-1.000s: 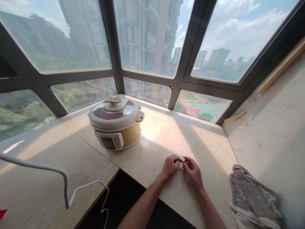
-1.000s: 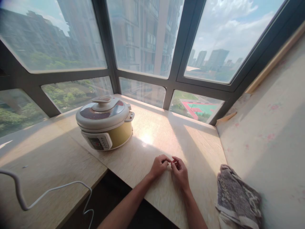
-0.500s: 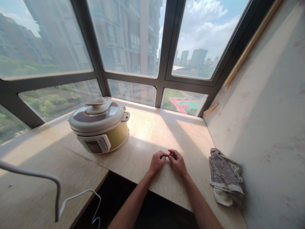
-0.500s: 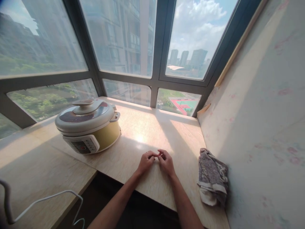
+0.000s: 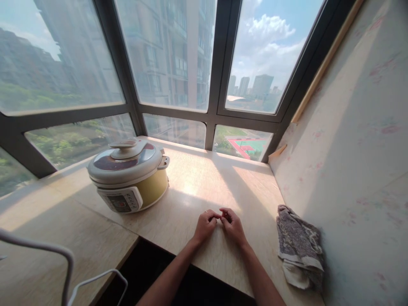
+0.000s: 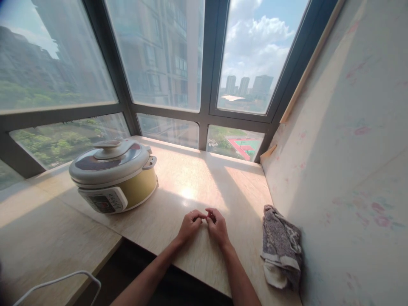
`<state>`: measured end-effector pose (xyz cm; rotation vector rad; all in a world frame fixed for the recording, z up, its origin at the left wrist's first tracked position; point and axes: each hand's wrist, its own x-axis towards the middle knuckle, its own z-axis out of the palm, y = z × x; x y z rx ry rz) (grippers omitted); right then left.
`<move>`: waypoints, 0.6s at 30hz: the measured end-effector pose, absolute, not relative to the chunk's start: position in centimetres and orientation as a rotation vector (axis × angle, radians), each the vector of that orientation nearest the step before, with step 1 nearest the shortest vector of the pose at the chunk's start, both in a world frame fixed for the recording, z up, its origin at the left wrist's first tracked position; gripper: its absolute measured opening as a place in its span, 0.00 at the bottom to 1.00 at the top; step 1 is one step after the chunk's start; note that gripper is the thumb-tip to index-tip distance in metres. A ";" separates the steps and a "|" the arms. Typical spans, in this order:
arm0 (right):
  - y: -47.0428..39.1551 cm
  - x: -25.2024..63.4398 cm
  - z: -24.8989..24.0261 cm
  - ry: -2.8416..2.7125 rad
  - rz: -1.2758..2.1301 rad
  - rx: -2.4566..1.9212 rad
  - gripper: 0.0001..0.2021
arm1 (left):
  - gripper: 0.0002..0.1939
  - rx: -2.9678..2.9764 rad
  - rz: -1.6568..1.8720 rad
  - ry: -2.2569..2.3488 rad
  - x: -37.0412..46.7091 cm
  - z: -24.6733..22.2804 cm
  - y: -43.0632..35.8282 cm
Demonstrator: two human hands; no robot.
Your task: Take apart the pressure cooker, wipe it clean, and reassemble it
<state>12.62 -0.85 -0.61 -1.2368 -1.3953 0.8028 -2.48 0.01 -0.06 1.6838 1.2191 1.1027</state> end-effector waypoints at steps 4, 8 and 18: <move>-0.9 12.7 -0.8 -1.400 0.801 -1.235 0.15 | 0.18 1.677 1.098 1.221 -2.6 0.0 -0.1; -0.8 12.8 -1.0 -1.393 0.805 -1.242 0.15 | 0.17 1.650 1.109 1.229 -2.6 -0.1 -0.2; -0.7 12.9 -1.2 -1.405 0.855 -1.235 0.15 | 0.15 1.634 1.131 1.247 -2.5 -0.1 -0.3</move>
